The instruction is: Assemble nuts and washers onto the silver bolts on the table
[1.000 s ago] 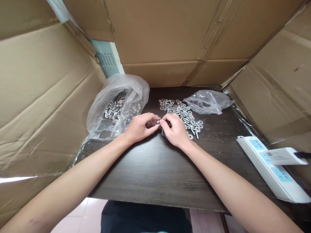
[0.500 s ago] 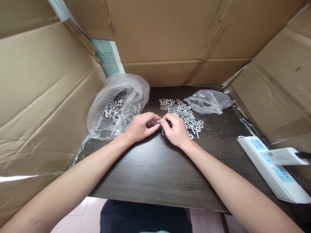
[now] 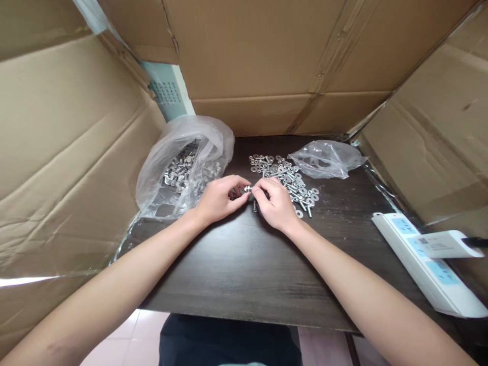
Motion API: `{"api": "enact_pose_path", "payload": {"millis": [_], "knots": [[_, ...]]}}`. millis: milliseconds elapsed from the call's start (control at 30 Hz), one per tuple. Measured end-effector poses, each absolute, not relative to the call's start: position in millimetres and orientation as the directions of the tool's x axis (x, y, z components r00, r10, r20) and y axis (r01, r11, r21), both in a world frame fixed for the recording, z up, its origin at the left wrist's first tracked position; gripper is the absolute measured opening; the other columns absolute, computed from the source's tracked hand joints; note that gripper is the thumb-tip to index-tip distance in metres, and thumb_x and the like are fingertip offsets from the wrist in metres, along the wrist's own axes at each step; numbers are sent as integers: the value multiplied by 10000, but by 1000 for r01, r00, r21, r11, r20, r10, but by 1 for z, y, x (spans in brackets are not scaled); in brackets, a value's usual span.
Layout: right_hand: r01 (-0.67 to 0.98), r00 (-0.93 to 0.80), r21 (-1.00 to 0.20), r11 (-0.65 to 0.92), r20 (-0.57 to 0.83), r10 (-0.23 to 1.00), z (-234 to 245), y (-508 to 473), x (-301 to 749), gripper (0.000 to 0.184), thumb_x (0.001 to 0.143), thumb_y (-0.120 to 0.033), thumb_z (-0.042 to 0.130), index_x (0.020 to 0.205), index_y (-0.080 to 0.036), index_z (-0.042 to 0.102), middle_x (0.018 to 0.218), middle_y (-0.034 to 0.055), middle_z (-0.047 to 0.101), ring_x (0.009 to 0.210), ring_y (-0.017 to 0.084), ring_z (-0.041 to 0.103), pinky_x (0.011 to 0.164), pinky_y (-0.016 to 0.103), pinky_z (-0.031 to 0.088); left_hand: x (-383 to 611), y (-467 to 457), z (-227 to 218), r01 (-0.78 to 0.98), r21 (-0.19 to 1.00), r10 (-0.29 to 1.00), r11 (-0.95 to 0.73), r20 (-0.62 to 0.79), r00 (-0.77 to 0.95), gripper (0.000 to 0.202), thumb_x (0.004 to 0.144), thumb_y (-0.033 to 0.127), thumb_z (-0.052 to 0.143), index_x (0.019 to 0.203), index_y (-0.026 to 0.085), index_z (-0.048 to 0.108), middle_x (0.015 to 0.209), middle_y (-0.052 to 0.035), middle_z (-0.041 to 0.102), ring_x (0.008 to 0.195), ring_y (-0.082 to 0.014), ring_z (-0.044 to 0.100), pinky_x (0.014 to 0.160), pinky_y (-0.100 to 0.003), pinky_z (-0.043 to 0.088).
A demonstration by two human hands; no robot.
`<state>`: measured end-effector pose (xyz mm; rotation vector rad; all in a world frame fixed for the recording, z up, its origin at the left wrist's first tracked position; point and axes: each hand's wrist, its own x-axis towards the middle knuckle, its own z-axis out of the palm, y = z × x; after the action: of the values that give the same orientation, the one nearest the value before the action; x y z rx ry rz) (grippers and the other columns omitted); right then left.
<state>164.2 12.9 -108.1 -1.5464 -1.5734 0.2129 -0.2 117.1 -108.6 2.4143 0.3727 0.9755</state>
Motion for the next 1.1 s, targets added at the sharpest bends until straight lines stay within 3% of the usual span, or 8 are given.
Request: {"api": "enact_pose_path", "payload": {"millis": [400, 667, 967, 1100], "knots": [[734, 205, -651, 191, 481, 853, -109, 14, 164, 239, 984, -235, 495, 749, -230, 534, 776, 47, 645, 823, 232, 569, 793, 375, 435, 1, 119, -112, 118, 541, 458, -833, 554, 695, 166, 935, 251, 733, 1086, 182, 725, 879, -17, 737, 707, -129, 668, 681, -240, 539], [724, 187, -652, 224, 498, 847, -109, 15, 164, 93, 939, -237, 557, 851, -228, 583, 867, 56, 657, 882, 245, 584, 816, 393, 453, -1, 119, -110, 75, 521, 414, -850, 573, 707, 120, 945, 228, 710, 1053, 180, 733, 869, -16, 726, 707, -122, 662, 673, -225, 536], [715, 174, -664, 220, 473, 864, -108, 14, 164, 266, 1036, -279, 461, 792, -233, 555, 832, 54, 663, 857, 238, 575, 837, 399, 445, -1, 119, -110, 65, 516, 401, -854, 574, 714, 137, 949, 230, 712, 1073, 174, 732, 877, -23, 728, 711, -124, 661, 677, -225, 545], [687, 189, -687, 237, 484, 855, -107, 13, 165, 175, 1002, -257, 513, 853, -219, 596, 890, 60, 668, 901, 238, 583, 845, 392, 444, -1, 118, -109, 64, 520, 408, -852, 582, 703, 122, 947, 218, 712, 1059, 177, 737, 850, -15, 726, 692, -119, 656, 664, -221, 541]]}}
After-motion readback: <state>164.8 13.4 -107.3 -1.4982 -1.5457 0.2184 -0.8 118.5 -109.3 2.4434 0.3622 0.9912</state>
